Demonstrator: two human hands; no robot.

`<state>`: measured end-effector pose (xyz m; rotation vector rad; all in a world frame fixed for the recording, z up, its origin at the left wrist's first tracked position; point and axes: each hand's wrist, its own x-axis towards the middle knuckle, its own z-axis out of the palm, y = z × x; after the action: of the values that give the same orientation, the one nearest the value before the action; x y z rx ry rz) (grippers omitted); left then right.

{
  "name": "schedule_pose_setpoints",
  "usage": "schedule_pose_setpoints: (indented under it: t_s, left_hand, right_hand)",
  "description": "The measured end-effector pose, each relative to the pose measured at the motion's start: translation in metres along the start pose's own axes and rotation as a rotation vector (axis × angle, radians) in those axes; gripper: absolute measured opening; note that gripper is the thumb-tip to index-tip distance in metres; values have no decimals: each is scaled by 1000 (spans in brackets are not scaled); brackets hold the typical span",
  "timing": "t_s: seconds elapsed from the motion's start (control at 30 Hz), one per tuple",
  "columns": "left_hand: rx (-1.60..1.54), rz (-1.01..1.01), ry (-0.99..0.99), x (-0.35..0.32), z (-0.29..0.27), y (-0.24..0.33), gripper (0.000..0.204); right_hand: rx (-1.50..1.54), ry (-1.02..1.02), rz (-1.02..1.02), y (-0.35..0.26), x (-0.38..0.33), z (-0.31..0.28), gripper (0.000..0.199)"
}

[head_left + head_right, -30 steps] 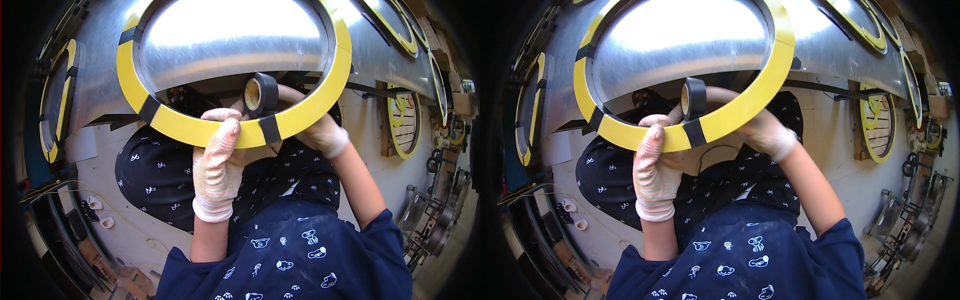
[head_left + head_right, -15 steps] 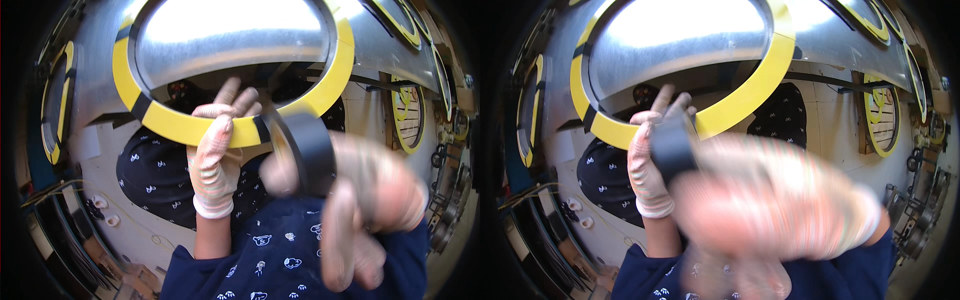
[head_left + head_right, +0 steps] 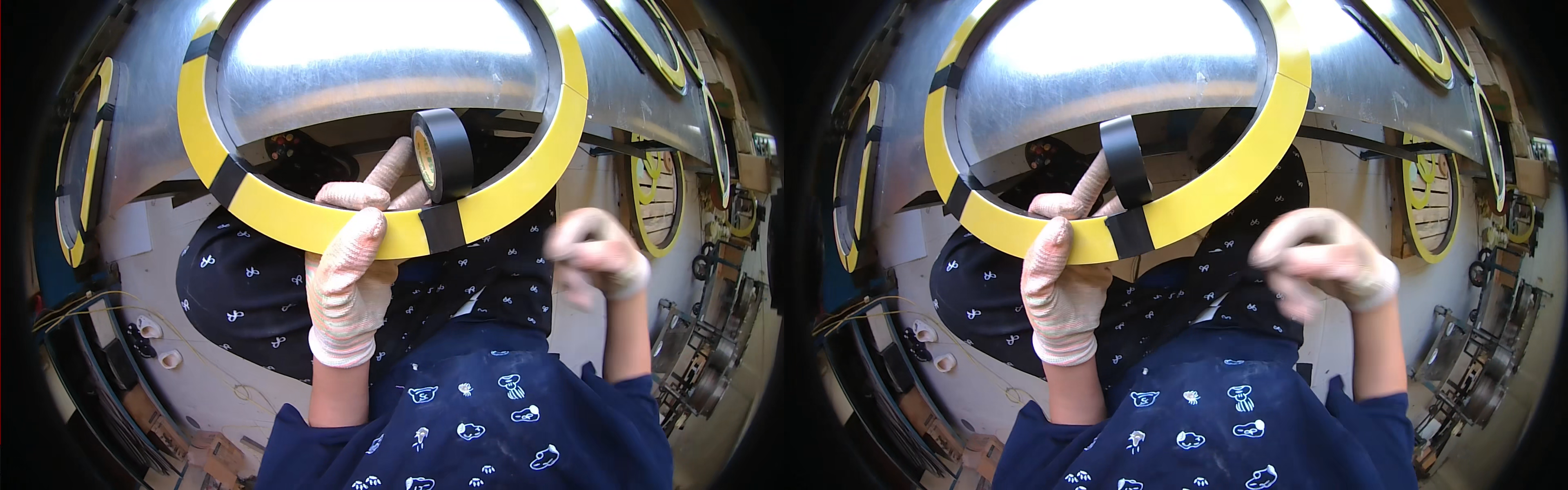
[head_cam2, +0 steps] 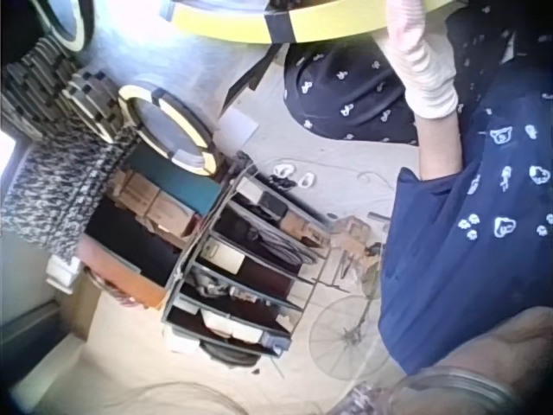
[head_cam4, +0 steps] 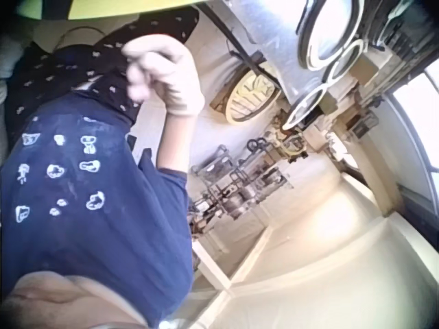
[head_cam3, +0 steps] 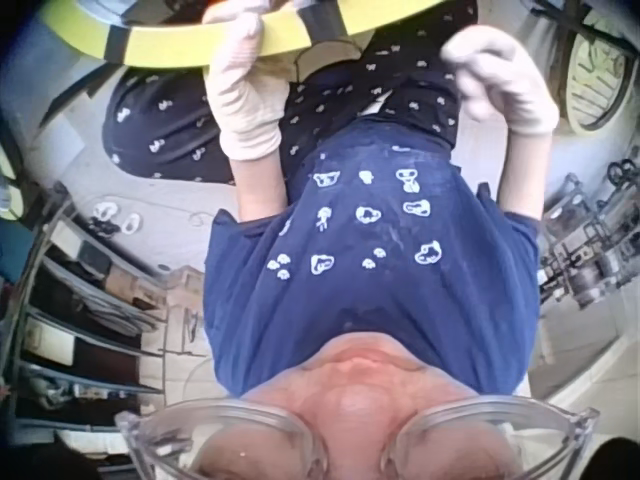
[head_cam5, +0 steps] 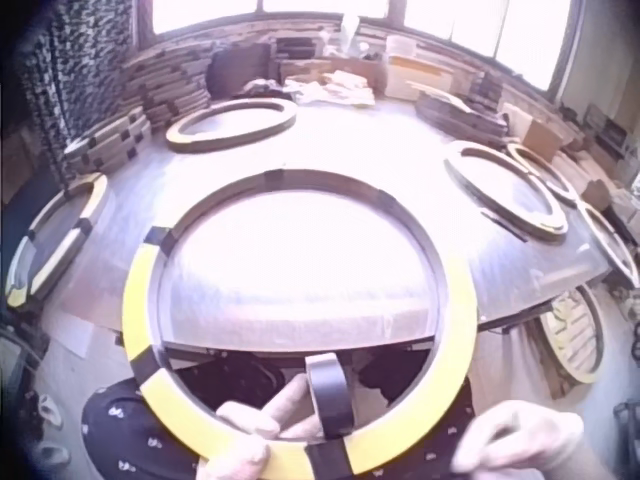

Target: Applying black tape to yellow circular frames on a large metal surface.

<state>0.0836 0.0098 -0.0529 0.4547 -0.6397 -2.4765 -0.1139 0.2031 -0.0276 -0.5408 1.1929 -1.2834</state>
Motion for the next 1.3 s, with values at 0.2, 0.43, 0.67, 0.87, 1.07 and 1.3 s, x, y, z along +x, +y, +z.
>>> schedule_pose_setpoints:
  t_s: [0.2, 0.43, 0.67, 0.87, 1.07, 1.3]
  left_hand:
    - [74, 31, -85, 6, -3, 3, 26]
    - [495, 192, 129, 36, -16, 15, 30]
    - [606, -57, -53, 22, -1, -3, 103]
    - [934, 215, -177, 31, -20, -19, 73]
    - [1175, 325, -96, 34, -29, -26, 68]
    - [1159, 324, -125, 30, -27, -25, 71]
  right_hand:
    - [161, -20, 87, -65, -15, 50, 69]
    - [131, -58, 374, -22, 42, 65, 56]
    - [86, -156, 135, 8, 45, 13, 43]
    - [-1011, 1068, -200, -120, -10, -51, 42]
    - [-1817, 1194, -84, -128, 48, -165, 41]
    - [-2007, 1007, -75, -133, 45, -197, 28]
